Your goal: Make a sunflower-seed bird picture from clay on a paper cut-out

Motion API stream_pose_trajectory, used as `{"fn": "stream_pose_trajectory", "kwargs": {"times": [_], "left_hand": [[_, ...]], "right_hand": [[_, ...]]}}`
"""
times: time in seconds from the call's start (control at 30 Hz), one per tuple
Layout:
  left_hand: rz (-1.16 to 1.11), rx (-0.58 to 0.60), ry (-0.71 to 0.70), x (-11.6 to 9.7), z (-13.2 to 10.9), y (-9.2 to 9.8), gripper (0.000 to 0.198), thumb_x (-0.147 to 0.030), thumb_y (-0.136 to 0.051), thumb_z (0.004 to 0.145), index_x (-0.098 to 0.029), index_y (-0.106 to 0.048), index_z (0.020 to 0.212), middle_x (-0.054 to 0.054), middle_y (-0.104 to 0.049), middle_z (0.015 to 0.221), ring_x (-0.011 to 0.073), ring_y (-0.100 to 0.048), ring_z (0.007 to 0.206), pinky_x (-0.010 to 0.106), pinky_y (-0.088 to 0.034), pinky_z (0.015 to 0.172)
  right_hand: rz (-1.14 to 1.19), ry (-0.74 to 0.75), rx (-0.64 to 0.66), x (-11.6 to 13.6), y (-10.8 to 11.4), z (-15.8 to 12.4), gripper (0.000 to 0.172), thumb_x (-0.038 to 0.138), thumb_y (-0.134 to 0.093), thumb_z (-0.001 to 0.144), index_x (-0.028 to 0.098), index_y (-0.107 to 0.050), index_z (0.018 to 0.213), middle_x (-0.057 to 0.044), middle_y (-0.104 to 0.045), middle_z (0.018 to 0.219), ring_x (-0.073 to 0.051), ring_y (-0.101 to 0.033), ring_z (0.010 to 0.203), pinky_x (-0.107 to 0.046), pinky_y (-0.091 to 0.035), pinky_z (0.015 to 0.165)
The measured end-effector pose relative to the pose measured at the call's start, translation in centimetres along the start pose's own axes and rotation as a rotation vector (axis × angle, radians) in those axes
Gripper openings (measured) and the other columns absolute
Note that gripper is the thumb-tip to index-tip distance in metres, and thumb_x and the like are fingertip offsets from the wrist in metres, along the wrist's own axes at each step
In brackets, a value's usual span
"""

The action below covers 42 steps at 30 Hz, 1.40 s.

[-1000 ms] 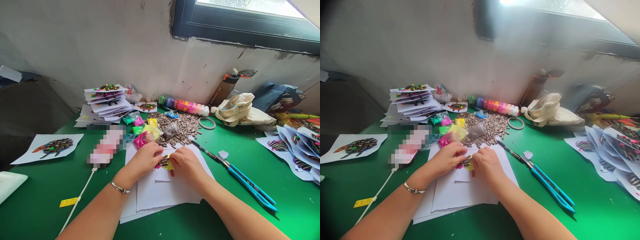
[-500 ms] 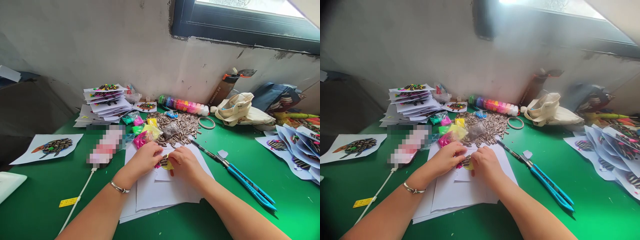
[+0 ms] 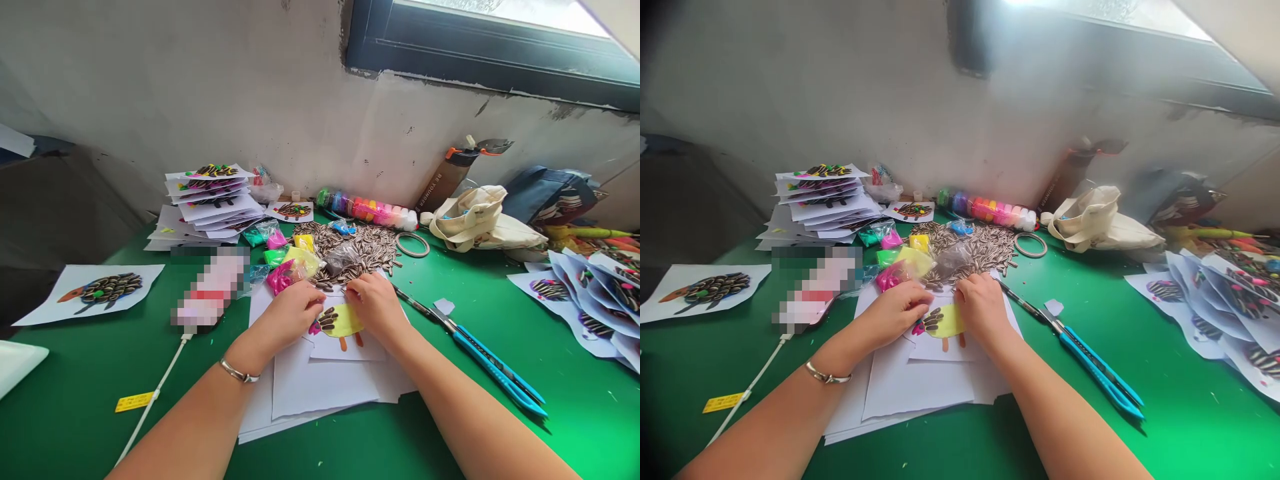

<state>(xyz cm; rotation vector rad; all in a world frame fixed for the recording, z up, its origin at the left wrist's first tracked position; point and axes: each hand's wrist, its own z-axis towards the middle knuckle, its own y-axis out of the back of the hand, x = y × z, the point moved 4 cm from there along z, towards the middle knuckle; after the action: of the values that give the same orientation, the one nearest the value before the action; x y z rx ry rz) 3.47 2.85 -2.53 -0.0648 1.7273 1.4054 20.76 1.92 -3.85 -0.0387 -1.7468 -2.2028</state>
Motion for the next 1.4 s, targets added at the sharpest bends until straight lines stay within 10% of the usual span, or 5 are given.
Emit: {"fn": "stream_pose_trajectory", "kwargs": {"times": [0.53,0.8,1.4], "left_hand": [[-0.025,-0.011,0.011,0.0,-0.1,-0.1,0.021,-0.020,-0.047,0.085,-0.020,-0.063,0.071,0.003,-0.060,0.079,0.0189,-0.055,0.080,0.030,-0.040,0.070],[-0.025,-0.003,0.001,-0.4,-0.1,0.2,0.025,-0.020,-0.046,0.085,-0.020,-0.055,0.062,0.001,-0.054,0.071,0.0178,-0.052,0.074,0.030,-0.037,0.065],[-0.033,0.012,0.003,-0.1,0.0,0.0,0.023,-0.020,-0.046,0.086,-0.020,-0.056,0.066,0.001,-0.056,0.074,0.0177,-0.053,0.077,0.029,-0.037,0.066]], "right_hand": [[0.251,0.002,-0.015,0.2,1.5,-1.3,0.017,0.014,-0.043,0.091,0.019,-0.058,0.084,-0.004,-0.061,0.079,-0.017,-0.052,0.075,-0.027,-0.038,0.067],[0.705,-0.050,0.232,1.5,1.6,-2.9,0.018,0.016,-0.041,0.091,0.022,-0.056,0.082,0.002,-0.058,0.079,-0.006,-0.049,0.041,-0.022,-0.040,0.047],[0.535,0.071,0.258,2.5,2.3,-3.0,0.026,0.002,-0.049,0.083,0.021,-0.065,0.076,0.002,-0.063,0.067,-0.013,-0.054,0.066,-0.023,-0.039,0.064]]}}
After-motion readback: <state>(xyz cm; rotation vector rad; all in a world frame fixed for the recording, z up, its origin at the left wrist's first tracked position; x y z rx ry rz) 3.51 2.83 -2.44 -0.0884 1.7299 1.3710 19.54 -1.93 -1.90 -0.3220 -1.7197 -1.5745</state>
